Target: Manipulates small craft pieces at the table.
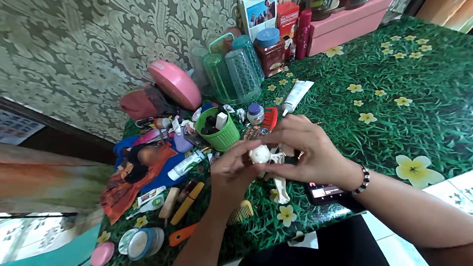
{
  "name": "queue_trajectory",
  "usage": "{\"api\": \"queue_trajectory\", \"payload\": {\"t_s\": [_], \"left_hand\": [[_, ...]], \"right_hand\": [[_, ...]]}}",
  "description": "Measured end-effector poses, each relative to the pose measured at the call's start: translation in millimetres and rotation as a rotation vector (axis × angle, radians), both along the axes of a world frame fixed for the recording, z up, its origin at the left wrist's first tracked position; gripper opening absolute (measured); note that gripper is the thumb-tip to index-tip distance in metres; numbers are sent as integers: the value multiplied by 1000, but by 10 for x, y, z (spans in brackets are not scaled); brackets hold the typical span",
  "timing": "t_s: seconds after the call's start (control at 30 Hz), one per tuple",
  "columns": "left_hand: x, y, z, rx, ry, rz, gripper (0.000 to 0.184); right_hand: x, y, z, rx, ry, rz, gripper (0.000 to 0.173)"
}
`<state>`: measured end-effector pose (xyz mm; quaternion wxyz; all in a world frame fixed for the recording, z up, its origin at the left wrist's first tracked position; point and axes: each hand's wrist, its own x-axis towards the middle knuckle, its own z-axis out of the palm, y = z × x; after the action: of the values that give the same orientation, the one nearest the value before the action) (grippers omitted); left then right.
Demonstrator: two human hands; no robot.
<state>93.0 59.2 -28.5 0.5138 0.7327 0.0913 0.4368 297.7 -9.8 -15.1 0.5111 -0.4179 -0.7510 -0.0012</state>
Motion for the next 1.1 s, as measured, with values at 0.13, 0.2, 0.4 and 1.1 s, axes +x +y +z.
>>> {"api": "queue_trajectory", "payload": {"t_s": [0.13, 0.2, 0.4, 1.1], "left_hand": [[-36, 85, -41, -121, -45, -23, 37], [-35, 92, -51, -129, -53, -25, 38], [-17, 63, -44, 170, 59, 95, 42], [-69, 36, 18, 802, 288, 337, 41]], "right_hand": [[79, -9, 77, -219, 201, 165, 66], [83, -15, 64, -272, 280, 225, 53], [93, -45, 65, -314, 369, 291, 25], [71, -34, 21, -323, 292, 401, 24]]}}
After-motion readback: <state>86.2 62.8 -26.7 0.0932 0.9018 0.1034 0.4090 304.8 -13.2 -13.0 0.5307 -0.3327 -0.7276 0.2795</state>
